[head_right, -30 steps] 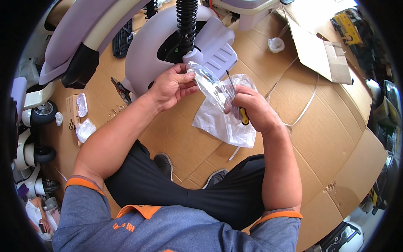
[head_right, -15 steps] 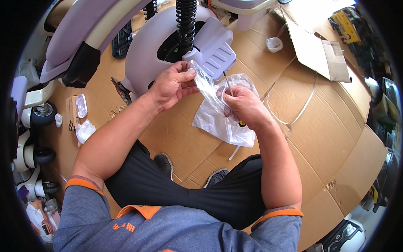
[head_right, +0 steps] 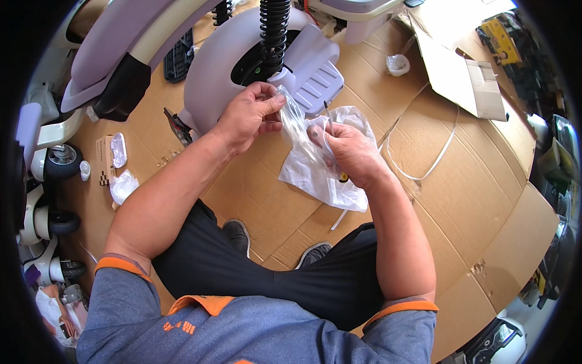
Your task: The person assembles a light purple electric scooter by attaching the front body panel and handlebars. They use a screwdriver to secure screws, remove parts from plastic packaging, and align components before tightening them.
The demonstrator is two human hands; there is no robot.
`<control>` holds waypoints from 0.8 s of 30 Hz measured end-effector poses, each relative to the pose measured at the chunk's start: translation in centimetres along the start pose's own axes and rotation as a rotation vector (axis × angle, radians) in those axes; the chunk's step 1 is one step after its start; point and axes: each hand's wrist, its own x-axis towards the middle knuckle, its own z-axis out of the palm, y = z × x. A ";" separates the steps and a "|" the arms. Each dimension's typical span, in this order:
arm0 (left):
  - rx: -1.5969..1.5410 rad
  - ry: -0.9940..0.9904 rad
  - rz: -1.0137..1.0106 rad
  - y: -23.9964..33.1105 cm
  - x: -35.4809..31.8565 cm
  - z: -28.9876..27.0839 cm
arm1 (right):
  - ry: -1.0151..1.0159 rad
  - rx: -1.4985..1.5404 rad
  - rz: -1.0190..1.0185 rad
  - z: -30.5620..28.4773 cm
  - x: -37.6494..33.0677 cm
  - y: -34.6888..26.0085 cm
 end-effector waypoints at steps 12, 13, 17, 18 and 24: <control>-0.084 0.016 0.011 -1.0 1.0 -0.2 | -0.119 0.059 0.011 -0.8 0.5 0.8; -0.050 0.015 0.010 -1.0 1.1 -0.3 | -0.105 0.115 -0.022 -0.6 0.5 1.1; 0.130 0.048 0.064 -0.6 0.9 0.2 | -0.098 0.317 -0.107 -0.7 0.2 1.0; 0.130 0.055 0.068 -0.8 0.9 0.3 | -0.083 0.349 -0.104 -0.6 0.1 0.9; 0.065 0.114 0.082 -1.8 1.3 0.4 | -0.089 0.320 -0.079 -0.2 -0.1 -0.1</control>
